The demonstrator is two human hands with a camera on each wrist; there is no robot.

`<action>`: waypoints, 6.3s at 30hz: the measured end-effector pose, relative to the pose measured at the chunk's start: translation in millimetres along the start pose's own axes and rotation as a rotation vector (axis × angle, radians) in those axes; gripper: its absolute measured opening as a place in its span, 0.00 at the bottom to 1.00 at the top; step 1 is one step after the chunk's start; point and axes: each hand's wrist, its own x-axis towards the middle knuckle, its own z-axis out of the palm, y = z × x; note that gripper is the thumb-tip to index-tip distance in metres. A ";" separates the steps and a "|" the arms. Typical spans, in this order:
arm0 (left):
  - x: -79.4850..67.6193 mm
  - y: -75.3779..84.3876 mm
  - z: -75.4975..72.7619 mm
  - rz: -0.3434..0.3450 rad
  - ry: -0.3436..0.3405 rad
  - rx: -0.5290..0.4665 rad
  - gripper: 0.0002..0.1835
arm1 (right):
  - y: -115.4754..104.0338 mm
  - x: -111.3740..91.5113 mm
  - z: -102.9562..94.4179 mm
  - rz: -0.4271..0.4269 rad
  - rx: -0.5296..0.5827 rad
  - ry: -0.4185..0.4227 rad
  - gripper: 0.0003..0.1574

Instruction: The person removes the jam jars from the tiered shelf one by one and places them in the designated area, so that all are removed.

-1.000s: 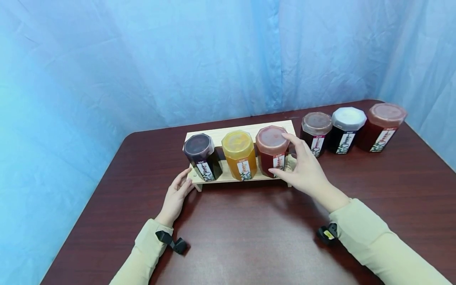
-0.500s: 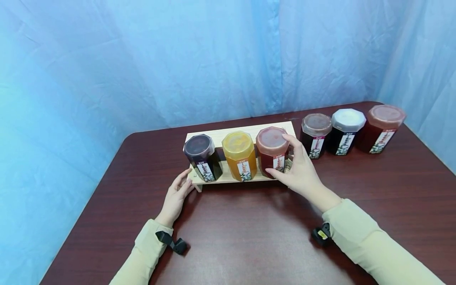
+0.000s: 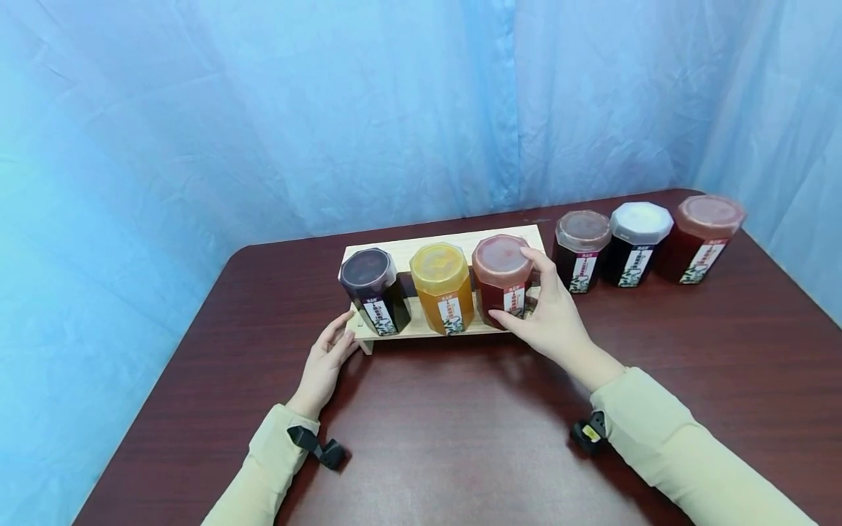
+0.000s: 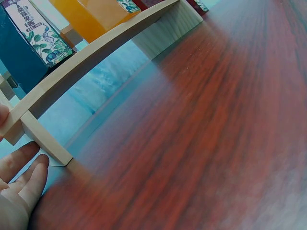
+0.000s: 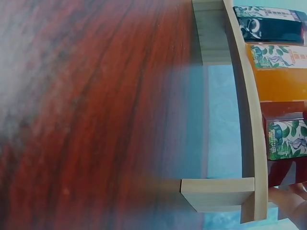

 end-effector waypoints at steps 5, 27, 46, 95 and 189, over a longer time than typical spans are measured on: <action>0.2 0.1 0.8 0.000 -0.002 0.001 0.23 | 0.3 -1.5 0.9 0.014 0.009 0.003 0.64; 1.3 1.7 0.5 -0.006 0.003 0.010 0.23 | -3.0 -0.3 -1.2 0.044 0.069 -0.005 0.63; 1.5 -2.3 -1.2 -0.003 0.002 0.026 0.23 | -5.5 -3.0 0.8 0.054 0.152 0.051 0.63; 0.2 -1.6 0.7 0.008 0.011 0.016 0.23 | 33.8 -40.3 -76.4 0.166 0.106 0.165 0.69; -0.8 -2.2 0.5 0.017 -0.002 0.006 0.24 | 191.6 -76.2 -174.1 0.291 -0.338 0.296 0.58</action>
